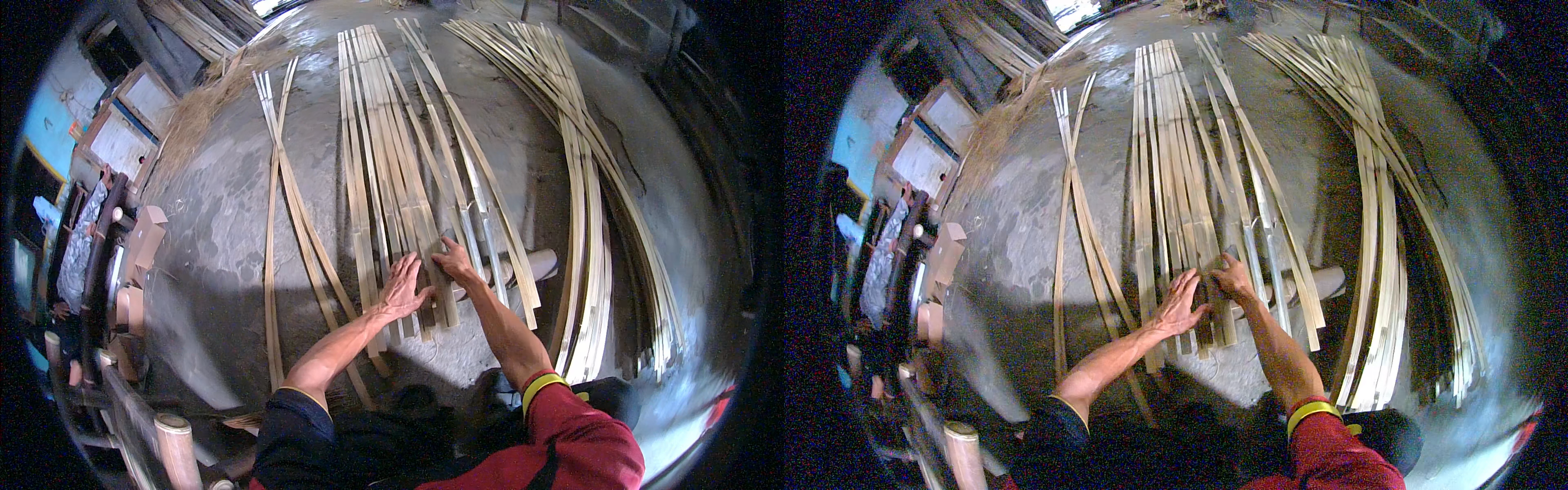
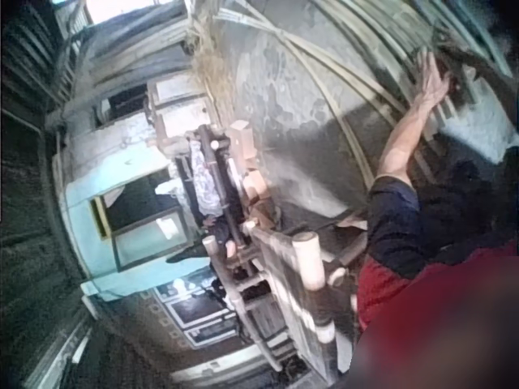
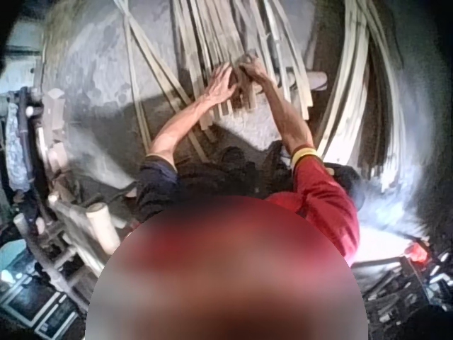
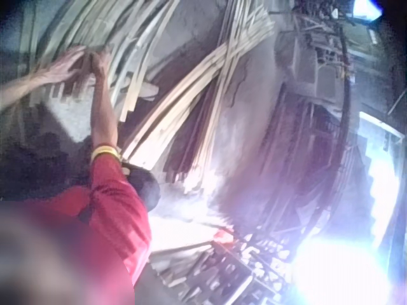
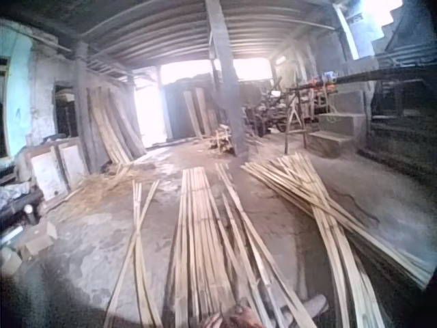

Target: The person sits on the floor and weaves thin bamboo strips by hand, interlacing them into a flat mat. They repeatedly pick up strips, align them, and press them into place, occasionally adjusting the growing weave.

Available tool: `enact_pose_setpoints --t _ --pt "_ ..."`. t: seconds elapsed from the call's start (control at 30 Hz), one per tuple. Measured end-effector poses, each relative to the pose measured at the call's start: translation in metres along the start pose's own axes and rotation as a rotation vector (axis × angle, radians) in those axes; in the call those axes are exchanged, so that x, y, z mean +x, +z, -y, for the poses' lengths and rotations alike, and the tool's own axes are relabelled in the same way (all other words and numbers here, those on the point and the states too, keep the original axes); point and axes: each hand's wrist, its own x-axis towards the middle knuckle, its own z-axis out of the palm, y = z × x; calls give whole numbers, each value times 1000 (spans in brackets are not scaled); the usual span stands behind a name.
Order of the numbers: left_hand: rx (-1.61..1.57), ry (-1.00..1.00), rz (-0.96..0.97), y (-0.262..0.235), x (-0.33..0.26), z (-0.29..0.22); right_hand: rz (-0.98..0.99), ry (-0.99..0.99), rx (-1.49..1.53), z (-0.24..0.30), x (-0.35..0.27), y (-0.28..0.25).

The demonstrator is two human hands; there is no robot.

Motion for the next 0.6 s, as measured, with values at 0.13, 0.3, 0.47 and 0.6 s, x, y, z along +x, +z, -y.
enact_pose_setpoints --t 0.13,0.3,0.47,0.6 --pt "-390 -216 -166 14 7 -15 -98 -64 150 -1 -2 5" --pt "-528 -334 -184 34 18 -18 -181 -155 -69 19 -11 2" --pt "-1233 -580 -48 73 13 -1 -473 -387 -256 60 -23 6" --pt "-1139 -522 -127 100 25 12 -391 -278 -319 64 -14 5"
